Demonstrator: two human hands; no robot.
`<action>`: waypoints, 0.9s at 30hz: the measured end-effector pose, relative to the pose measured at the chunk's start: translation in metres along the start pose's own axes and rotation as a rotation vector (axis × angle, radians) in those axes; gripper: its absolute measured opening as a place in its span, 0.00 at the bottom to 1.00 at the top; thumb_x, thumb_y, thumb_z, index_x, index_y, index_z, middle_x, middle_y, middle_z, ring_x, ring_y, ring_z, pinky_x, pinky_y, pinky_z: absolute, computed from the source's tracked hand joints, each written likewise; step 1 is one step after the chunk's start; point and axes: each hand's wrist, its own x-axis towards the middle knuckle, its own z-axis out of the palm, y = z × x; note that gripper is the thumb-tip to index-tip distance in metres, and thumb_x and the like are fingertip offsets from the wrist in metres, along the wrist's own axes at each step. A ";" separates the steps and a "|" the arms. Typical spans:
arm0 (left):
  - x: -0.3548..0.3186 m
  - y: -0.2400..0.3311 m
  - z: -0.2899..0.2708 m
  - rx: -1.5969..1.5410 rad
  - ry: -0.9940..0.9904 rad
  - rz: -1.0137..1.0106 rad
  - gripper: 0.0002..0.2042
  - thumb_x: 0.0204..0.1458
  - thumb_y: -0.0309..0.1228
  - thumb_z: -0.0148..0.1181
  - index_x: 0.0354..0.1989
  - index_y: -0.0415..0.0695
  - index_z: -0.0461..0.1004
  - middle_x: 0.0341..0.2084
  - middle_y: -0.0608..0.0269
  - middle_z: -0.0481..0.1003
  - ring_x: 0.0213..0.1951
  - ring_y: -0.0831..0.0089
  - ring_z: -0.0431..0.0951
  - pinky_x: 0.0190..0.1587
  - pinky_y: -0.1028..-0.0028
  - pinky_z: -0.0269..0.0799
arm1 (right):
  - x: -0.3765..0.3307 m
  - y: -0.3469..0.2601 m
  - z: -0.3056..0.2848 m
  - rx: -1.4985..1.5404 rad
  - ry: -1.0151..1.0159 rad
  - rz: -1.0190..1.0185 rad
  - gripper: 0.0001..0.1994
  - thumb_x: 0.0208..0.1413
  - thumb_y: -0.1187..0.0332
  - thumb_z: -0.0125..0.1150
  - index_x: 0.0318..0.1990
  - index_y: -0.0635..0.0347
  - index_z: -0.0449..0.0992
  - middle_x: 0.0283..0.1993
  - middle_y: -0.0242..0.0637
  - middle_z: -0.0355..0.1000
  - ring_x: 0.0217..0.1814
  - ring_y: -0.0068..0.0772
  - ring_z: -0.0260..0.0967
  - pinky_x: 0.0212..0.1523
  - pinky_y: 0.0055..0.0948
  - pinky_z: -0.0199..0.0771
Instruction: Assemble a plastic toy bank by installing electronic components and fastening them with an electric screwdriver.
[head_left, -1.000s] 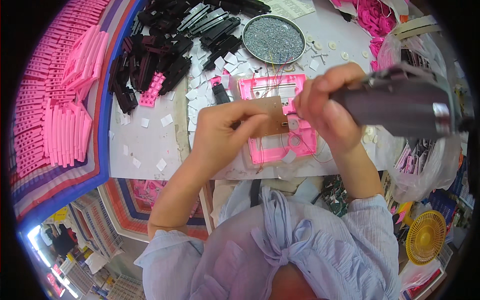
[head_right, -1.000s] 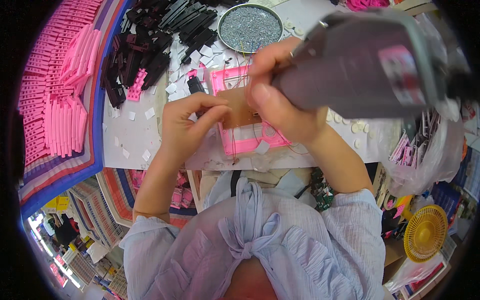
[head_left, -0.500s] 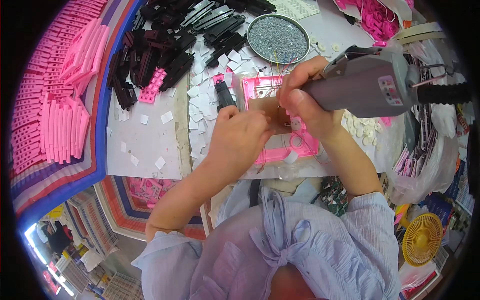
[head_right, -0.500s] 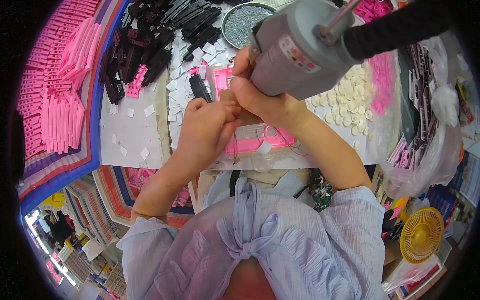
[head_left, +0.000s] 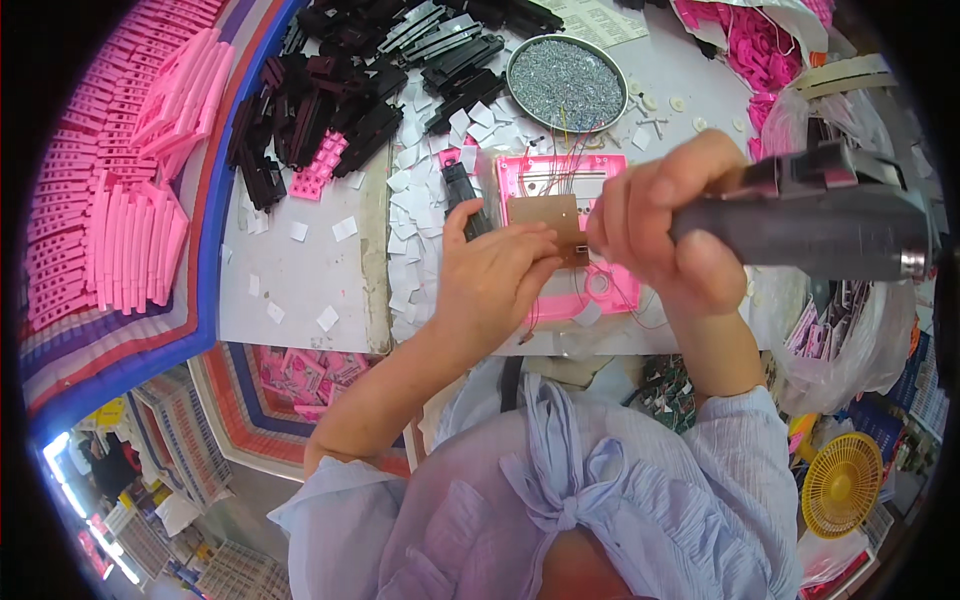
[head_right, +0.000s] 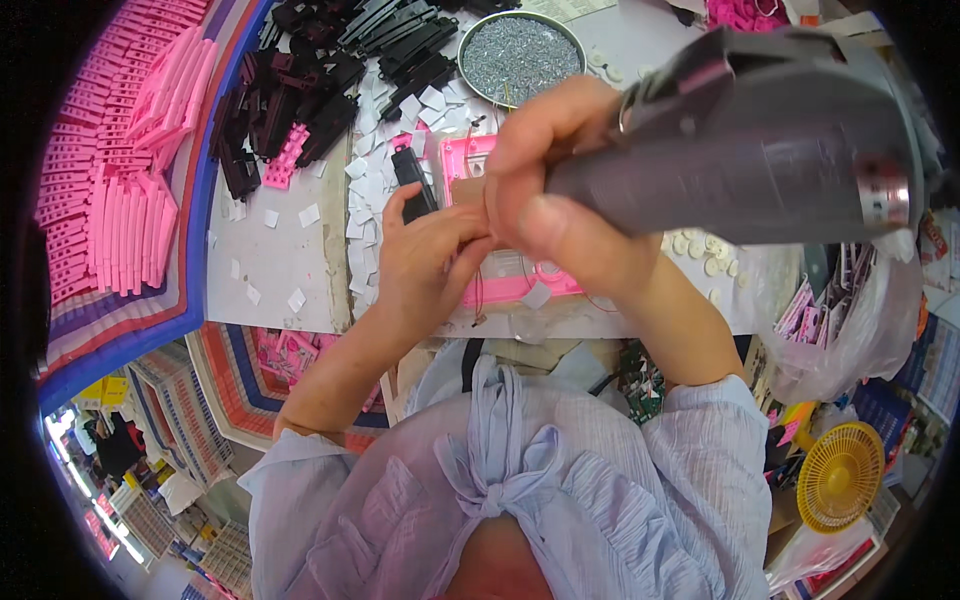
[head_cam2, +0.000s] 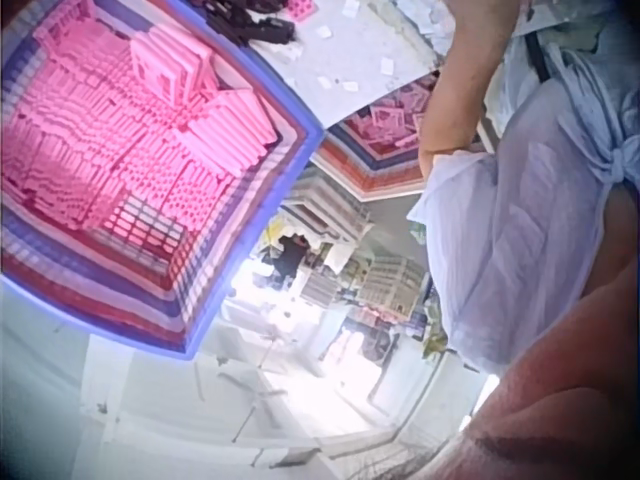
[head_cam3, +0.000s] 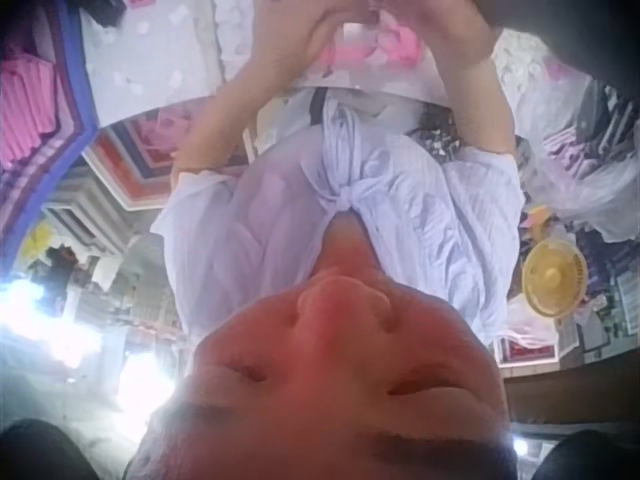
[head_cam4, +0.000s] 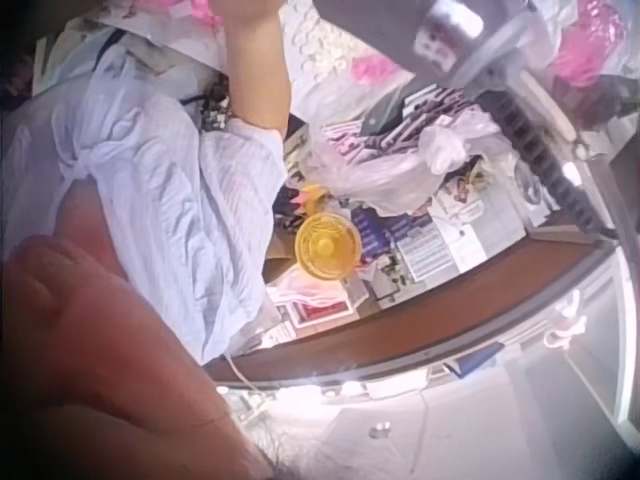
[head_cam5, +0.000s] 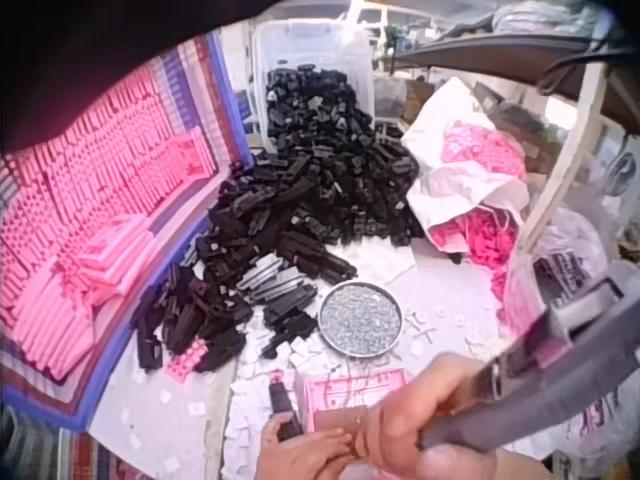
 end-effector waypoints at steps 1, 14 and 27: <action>0.003 0.002 0.001 -0.022 0.017 0.001 0.08 0.48 0.29 0.70 0.35 0.45 0.77 0.34 0.65 0.82 0.43 0.71 0.83 0.61 0.52 0.57 | -0.002 0.000 0.002 0.032 0.009 -0.016 0.17 0.60 0.60 0.61 0.47 0.59 0.63 0.20 0.28 0.61 0.20 0.23 0.59 0.23 0.27 0.62; 0.037 0.007 -0.009 -0.098 -0.107 0.127 0.11 0.47 0.35 0.72 0.34 0.48 0.77 0.29 0.68 0.82 0.35 0.71 0.83 0.60 0.53 0.60 | -0.010 -0.014 -0.004 0.114 0.015 -0.031 0.15 0.63 0.58 0.59 0.47 0.54 0.64 0.18 0.25 0.59 0.20 0.22 0.57 0.22 0.26 0.57; 0.178 -0.090 0.029 0.469 -0.414 -0.052 0.07 0.46 0.37 0.63 0.31 0.52 0.85 0.35 0.60 0.82 0.46 0.59 0.78 0.51 0.52 0.58 | -0.040 0.032 -0.004 -0.134 0.051 0.105 0.14 0.59 0.68 0.61 0.46 0.57 0.61 0.23 0.30 0.62 0.21 0.22 0.57 0.24 0.28 0.62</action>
